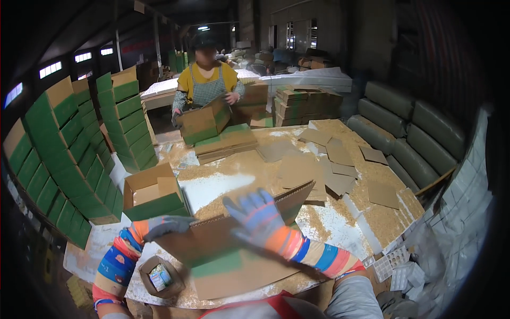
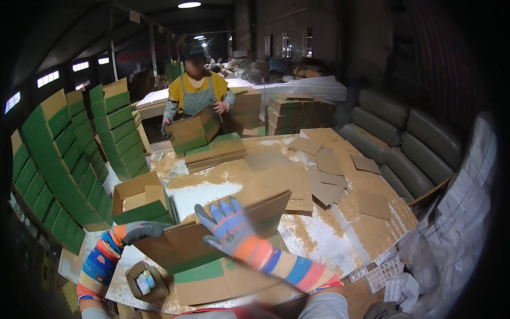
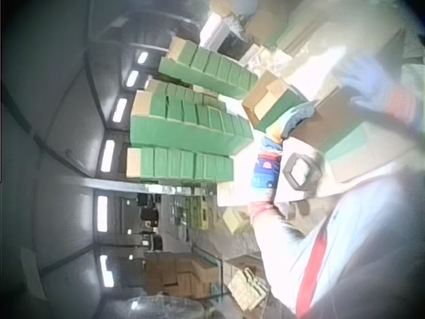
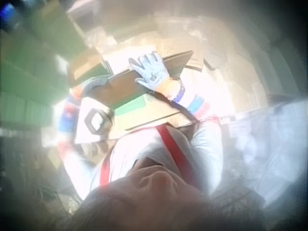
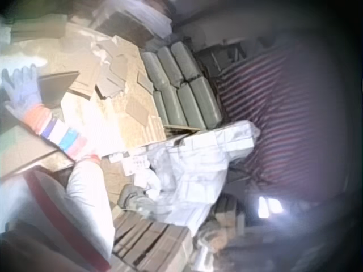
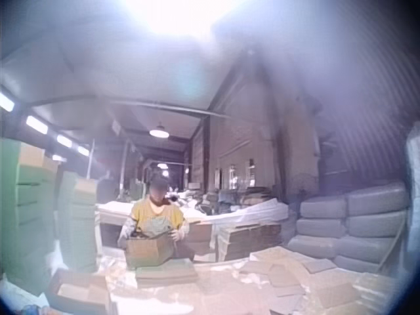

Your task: The person folds cardboard into boxes, inserts a white tray into each box, and stacks the completed boxes into a tall tower on the table.

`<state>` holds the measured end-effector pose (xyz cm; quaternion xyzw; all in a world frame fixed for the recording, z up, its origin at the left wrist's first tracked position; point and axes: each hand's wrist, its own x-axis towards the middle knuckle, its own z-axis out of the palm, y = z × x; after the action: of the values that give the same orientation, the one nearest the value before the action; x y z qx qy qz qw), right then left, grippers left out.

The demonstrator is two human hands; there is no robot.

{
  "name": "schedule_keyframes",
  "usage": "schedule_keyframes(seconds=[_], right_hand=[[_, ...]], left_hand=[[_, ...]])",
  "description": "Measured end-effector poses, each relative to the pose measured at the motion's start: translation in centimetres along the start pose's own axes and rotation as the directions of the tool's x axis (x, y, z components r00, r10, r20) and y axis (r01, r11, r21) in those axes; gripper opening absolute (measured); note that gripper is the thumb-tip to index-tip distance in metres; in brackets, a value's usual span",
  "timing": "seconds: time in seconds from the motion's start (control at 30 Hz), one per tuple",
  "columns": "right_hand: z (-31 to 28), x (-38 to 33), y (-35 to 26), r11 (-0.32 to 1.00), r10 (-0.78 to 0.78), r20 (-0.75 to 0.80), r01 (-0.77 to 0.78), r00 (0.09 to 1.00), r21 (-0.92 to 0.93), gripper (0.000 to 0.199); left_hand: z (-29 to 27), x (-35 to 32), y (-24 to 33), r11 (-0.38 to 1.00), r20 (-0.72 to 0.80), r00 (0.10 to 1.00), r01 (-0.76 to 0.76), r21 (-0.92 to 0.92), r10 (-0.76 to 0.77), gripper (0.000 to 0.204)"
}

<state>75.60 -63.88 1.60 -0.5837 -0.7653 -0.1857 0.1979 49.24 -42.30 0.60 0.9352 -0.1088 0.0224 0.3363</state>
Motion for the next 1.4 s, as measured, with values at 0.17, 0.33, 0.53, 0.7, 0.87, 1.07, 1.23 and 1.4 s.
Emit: schedule_keyframes(seconds=[0.17,0.33,0.53,0.7,0.87,1.07,1.23,1.4], right_hand=[[-0.7,-3.2,-0.8,0.994,0.048,0.04,-0.044,0.998,-0.097,0.054],[-6.5,-4.7,3.9,0.765,-0.194,-0.157,0.249,0.968,0.594,0.032],[2.9,-5.2,1.7,0.462,-0.233,0.358,-0.221,0.904,0.859,0.073],[4.1,-4.4,3.3,-0.018,0.268,0.52,-0.536,0.811,0.844,0.068],[3.1,-0.2,2.3,0.995,0.098,0.138,-0.096,0.986,-0.02,0.059],[3.2,6.1,6.2,0.965,0.085,0.243,-0.14,0.966,0.221,0.04],[6.7,-2.6,4.0,0.937,-0.263,0.155,0.214,0.952,0.274,0.067],[8.0,-3.8,3.4,0.367,0.355,0.516,-0.623,0.78,0.69,0.107]], left_hand=[[0.1,1.4,0.6,0.844,-0.432,0.726,0.488,-0.222,-0.534,0.058],[-0.7,-0.6,3.6,0.923,-0.818,0.428,0.212,-0.321,-0.383,0.068],[6.8,6.7,2.5,0.798,0.241,0.772,0.504,0.33,-0.588,0.045],[5.5,1.6,1.5,0.67,-0.819,0.347,-0.47,-0.574,-0.458,0.068],[10.0,0.5,-0.8,0.733,-0.592,0.444,0.285,-0.618,-0.672,0.11],[10.5,1.2,-1.1,0.78,-0.852,0.322,0.608,-0.148,-0.412,0.111],[10.6,-0.5,-4.9,0.612,-0.362,0.558,0.362,-0.703,-0.747,0.049],[7.1,-2.7,-0.8,0.621,-0.249,0.57,0.736,-0.269,-0.783,0.049]])
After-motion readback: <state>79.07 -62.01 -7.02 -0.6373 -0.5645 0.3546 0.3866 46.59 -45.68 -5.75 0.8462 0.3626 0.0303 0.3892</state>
